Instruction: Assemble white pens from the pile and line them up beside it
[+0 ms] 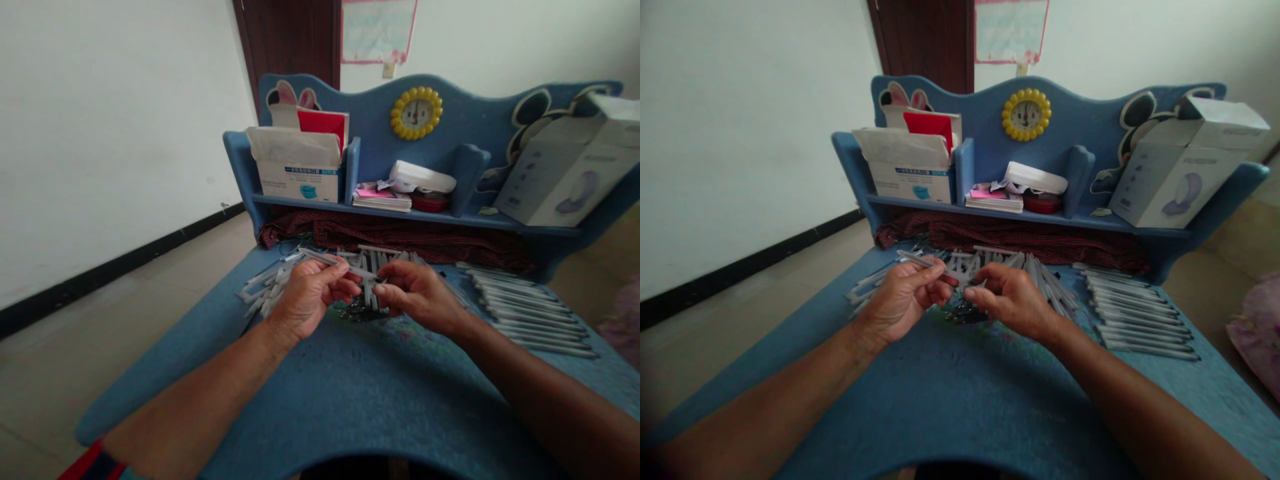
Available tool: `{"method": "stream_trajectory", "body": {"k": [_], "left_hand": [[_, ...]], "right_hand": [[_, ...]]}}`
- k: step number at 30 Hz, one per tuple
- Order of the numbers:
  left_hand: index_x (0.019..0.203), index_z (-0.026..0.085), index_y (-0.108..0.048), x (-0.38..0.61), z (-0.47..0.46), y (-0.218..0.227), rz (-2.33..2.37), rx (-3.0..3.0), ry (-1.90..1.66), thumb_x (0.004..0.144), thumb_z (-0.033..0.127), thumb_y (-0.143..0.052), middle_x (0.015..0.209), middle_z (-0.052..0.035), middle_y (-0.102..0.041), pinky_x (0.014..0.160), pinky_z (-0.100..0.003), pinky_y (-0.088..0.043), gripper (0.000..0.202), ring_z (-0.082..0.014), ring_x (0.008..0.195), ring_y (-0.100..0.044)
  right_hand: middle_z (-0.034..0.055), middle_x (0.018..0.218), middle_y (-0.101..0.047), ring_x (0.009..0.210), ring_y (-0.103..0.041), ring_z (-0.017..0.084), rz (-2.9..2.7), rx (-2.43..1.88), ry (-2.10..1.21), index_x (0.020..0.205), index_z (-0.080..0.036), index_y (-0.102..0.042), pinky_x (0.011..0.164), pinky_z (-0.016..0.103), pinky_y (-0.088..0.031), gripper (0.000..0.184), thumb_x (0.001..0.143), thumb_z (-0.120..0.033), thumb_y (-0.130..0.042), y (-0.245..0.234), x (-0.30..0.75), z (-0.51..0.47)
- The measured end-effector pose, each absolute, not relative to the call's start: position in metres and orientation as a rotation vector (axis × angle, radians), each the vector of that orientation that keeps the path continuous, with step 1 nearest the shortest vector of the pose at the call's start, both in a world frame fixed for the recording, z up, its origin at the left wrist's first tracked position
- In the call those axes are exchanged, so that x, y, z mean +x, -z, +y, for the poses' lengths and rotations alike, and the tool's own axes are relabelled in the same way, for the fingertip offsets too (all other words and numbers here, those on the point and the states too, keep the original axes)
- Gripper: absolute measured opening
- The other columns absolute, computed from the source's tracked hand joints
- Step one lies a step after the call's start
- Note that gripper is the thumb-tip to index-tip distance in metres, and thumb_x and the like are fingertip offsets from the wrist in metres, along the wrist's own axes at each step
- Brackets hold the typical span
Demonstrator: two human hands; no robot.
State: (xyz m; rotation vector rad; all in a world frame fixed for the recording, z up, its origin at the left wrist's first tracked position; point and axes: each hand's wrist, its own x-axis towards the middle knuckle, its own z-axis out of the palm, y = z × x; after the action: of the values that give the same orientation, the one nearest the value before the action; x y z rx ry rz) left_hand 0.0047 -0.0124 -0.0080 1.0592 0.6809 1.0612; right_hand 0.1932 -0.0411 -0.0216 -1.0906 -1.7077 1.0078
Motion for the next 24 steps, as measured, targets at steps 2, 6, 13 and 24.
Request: {"method": "stream_trajectory", "body": {"k": [2,6,13,24], "left_hand": [[0.080,0.012,-0.059,0.0048,-0.0129,0.0083,0.686,1.063,-1.060,0.080,0.012,-0.059,0.069,-0.0056,-0.071,0.047,-0.018,-0.047,0.001,-0.0115,0.051,-0.063],[0.080,0.012,-0.059,0.0059,-0.0144,0.0093,0.692,1.078,-1.046,0.080,0.011,-0.059,0.069,-0.0064,-0.070,0.048,-0.018,-0.048,0.001,-0.0118,0.051,-0.063],[0.082,0.012,-0.057,0.0065,-0.0106,0.0121,0.694,1.057,-1.067,0.080,0.012,-0.059,0.068,-0.0069,-0.070,0.046,-0.018,-0.047,0.003,-0.0114,0.050,-0.063],[0.081,0.012,-0.058,0.0072,-0.0088,0.0146,0.713,1.047,-1.079,0.078,0.014,-0.061,0.068,-0.0064,-0.070,0.046,-0.018,-0.047,0.005,-0.0111,0.050,-0.063]], "right_hand": [[-0.0019,0.060,-0.059,0.049,-0.054,0.009,-1.717,-1.094,-0.906,0.086,-0.017,-0.057,0.044,0.020,-0.042,0.029,0.077,-0.044,-0.065,0.0230,0.1941,-0.0406],[0.0000,0.056,-0.058,0.047,-0.054,0.008,-1.808,-1.116,-0.838,0.066,-0.016,-0.056,0.045,0.019,-0.042,0.035,0.086,-0.045,-0.053,0.0208,0.1924,-0.0420],[-0.0006,0.053,-0.060,0.040,-0.053,0.009,-1.648,-1.120,-1.146,0.081,-0.016,-0.055,0.038,0.019,-0.040,0.039,0.079,-0.054,-0.057,0.0173,0.1906,-0.0415],[-0.0012,0.052,-0.059,0.040,-0.053,0.009,-1.687,-1.149,-1.104,0.077,-0.016,-0.054,0.038,0.019,-0.041,0.036,0.084,-0.051,-0.051,0.0191,0.1904,-0.0395]]}}
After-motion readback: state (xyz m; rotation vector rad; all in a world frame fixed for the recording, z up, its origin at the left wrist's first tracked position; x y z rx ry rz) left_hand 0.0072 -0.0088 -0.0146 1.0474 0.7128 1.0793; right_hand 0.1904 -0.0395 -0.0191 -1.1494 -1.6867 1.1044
